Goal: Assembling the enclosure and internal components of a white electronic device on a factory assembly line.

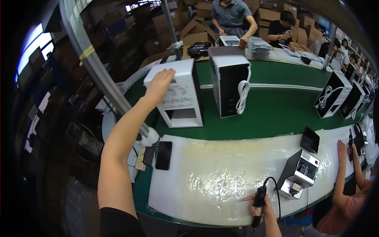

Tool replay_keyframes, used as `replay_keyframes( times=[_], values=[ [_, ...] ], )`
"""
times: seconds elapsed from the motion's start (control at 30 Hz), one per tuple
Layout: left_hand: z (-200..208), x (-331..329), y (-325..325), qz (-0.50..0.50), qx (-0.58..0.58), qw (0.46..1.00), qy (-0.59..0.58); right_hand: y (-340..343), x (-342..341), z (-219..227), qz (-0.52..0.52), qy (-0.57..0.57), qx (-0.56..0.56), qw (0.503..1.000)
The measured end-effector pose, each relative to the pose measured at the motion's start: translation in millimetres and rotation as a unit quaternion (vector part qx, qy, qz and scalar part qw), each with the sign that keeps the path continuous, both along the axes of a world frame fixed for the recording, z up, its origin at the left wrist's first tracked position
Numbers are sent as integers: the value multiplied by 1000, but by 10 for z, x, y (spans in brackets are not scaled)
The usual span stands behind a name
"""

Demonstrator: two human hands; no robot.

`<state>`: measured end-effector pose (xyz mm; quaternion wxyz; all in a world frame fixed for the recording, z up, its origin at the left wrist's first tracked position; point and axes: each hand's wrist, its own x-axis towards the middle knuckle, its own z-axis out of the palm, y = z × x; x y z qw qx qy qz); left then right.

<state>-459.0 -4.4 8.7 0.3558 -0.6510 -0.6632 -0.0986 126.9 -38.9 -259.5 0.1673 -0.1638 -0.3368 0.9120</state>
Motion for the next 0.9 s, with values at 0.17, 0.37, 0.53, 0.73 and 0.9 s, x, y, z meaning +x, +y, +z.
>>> replay_keyframes(
  times=[0.17, 0.37, 0.53, 0.73, 0.9],
  values=[
    [-165, 180, -109, -27, 36, 997, -70, -32, -81, -46, -4, 0, 2, 1000],
    [-1791, 1228, -602, -76, 83, 776, -620, 55, -107, -75, 52, -110, 49, 991],
    [-2757, 2560, -1099, -66, 133, 607, -781, 72, -675, 629, -69, -354, 261, 895],
    [-2624, 2711, -1192, -85, 39, 686, -722, 550, -994, 604, -179, -487, 531, 670],
    [-2830, 2617, -1202, -100, 84, 585, -800, 104, -1723, 589, -372, -377, 708, 467]
  ],
)
